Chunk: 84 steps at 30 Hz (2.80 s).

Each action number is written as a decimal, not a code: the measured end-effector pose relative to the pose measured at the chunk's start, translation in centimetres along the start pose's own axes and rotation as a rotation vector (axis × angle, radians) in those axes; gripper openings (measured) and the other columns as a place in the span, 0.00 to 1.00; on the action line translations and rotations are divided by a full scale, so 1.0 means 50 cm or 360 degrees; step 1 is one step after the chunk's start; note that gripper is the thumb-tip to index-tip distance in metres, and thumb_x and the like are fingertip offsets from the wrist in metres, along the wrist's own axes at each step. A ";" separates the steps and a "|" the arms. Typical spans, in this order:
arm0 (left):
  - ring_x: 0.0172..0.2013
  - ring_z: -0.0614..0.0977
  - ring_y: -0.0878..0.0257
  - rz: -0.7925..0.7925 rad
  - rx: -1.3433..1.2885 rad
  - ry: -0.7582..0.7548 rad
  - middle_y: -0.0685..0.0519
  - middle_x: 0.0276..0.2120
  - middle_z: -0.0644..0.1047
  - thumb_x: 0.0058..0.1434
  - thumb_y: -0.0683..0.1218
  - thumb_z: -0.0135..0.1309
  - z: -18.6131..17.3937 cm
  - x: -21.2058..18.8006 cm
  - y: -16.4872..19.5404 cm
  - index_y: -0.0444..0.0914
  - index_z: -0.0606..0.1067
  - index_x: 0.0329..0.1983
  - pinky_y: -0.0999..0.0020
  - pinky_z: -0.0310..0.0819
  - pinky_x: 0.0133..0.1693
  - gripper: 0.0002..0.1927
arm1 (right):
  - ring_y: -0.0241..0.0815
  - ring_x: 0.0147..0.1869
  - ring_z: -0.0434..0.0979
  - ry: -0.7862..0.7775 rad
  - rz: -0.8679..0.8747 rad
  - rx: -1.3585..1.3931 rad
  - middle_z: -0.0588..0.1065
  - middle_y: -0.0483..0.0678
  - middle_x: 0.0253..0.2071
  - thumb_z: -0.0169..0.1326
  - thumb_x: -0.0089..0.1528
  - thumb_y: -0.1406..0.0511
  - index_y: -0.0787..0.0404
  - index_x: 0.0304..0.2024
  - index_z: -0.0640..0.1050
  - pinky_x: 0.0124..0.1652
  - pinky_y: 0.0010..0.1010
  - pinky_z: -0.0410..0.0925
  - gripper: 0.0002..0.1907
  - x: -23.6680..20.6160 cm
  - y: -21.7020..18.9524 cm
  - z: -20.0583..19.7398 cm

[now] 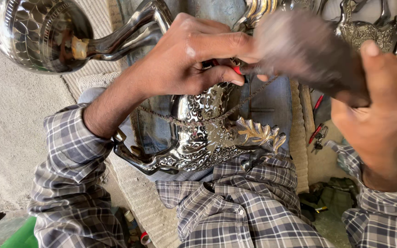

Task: The person uses a small metal punch and a wooden mallet to repeatedly strike a silver-colored metal animal figurine, creating a textured pattern on its surface. The person holds the figurine steady with one hand while striking with the other.

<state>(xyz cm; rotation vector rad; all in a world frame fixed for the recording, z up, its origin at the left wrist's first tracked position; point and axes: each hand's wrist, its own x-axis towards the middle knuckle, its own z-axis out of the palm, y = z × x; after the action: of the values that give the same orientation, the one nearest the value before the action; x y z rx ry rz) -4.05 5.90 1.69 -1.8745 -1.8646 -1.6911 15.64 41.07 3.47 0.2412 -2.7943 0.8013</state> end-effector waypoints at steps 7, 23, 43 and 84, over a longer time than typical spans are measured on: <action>0.46 0.86 0.60 -0.0026 -0.0030 0.0036 0.52 0.47 0.82 0.67 0.42 0.68 0.003 -0.007 -0.003 0.40 0.73 0.63 0.65 0.83 0.46 0.23 | 0.41 0.40 0.78 -0.0025 -0.0025 -0.0044 0.74 0.53 0.40 0.57 0.71 0.81 0.69 0.49 0.70 0.40 0.27 0.71 0.11 0.022 -0.030 -0.006; 0.37 0.85 0.64 0.0075 -0.0013 0.0002 0.52 0.39 0.83 0.73 0.43 0.66 0.012 -0.024 -0.030 0.39 0.76 0.61 0.66 0.80 0.38 0.16 | 0.45 0.41 0.79 -0.0212 -0.0125 -0.0244 0.75 0.56 0.41 0.57 0.69 0.81 0.71 0.56 0.67 0.41 0.30 0.72 0.17 0.083 -0.100 -0.032; 0.44 0.84 0.61 0.0137 -0.0075 0.0109 0.53 0.52 0.83 0.73 0.45 0.61 0.016 -0.021 -0.026 0.42 0.70 0.68 0.64 0.81 0.46 0.22 | 0.49 0.42 0.80 -0.0320 -0.0130 -0.0308 0.75 0.60 0.42 0.56 0.66 0.82 0.74 0.64 0.63 0.41 0.34 0.74 0.26 0.103 -0.132 -0.046; 0.47 0.89 0.62 -0.1411 -0.0096 0.0607 0.49 0.53 0.81 0.67 0.33 0.57 0.103 -0.009 0.212 0.38 0.65 0.66 0.68 0.91 0.47 0.26 | 0.46 0.37 0.77 0.0956 0.0762 0.0979 0.75 0.56 0.39 0.60 0.61 0.80 0.69 0.65 0.59 0.39 0.33 0.72 0.35 -0.365 0.111 -0.007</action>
<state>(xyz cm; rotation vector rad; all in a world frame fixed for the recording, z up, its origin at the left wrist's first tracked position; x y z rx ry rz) 6.91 5.77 6.01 -0.6097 -2.6363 -2.0841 32.02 47.67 -3.72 -0.5133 -1.9914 1.5264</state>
